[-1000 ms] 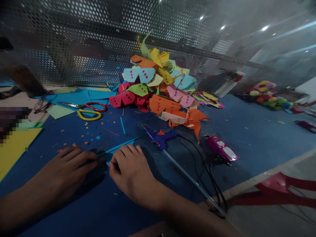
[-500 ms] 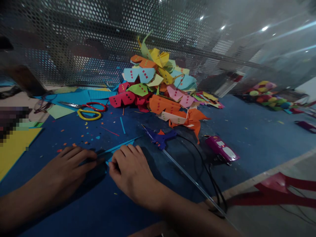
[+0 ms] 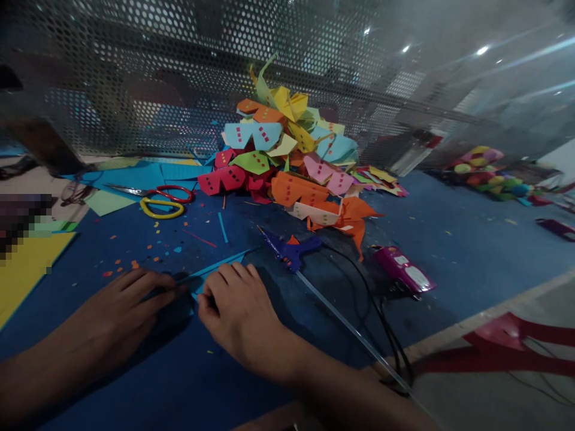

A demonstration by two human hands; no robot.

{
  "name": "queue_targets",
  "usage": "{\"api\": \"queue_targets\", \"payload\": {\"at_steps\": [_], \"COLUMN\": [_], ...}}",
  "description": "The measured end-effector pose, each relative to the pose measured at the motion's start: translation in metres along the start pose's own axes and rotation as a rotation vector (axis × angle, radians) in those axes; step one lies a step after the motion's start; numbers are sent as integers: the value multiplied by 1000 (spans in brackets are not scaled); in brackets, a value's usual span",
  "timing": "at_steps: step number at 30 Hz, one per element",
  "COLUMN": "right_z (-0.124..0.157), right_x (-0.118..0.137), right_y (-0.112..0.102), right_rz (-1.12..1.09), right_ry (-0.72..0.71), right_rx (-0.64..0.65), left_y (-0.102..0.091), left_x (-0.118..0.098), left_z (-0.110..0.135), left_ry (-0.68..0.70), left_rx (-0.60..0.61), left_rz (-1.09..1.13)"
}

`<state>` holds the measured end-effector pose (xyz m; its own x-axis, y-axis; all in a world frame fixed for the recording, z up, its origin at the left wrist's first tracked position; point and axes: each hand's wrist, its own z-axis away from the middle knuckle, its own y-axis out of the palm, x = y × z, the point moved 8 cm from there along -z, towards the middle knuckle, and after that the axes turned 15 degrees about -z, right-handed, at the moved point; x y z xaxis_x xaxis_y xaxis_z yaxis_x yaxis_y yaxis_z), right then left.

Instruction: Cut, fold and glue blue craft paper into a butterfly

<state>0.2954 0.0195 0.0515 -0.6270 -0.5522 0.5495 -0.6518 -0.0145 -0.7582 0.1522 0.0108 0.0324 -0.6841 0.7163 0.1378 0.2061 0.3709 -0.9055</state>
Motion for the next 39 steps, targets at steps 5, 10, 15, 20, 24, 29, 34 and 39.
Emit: {"api": "queue_targets", "payload": {"at_steps": [5,10,15,20,24,29,34,39], "right_z": [0,0,0,0,1,0,-1,0], "right_x": [0,0,-2,0,0,-1,-1,8], "right_y": [-1,0,1,0,0,1,1,1], "right_rz": [3,-2,-4,-3,-5,3,-7,-27], "right_ry": [-14,-15,-16,-23,-20,-16,-1,-83], "right_rx": [-11,-14,-3,-2,-1,-9,18,122], "left_y": [-3,-6,-14,-18,-12,-9,-7,-6], "left_x": [-2,-3,-5,-7,-7,-6,-4,-4], "left_z": [-2,-1,-3,-6,-4,-3,-4,-3], "left_ry": [29,41,67,85,84,80,69,75], "left_rx": [-6,-39,-73,-89,-51,-35,-22,-4], "left_rz": [-46,-83,-89,-103,-94,-92,-82,-87]}}
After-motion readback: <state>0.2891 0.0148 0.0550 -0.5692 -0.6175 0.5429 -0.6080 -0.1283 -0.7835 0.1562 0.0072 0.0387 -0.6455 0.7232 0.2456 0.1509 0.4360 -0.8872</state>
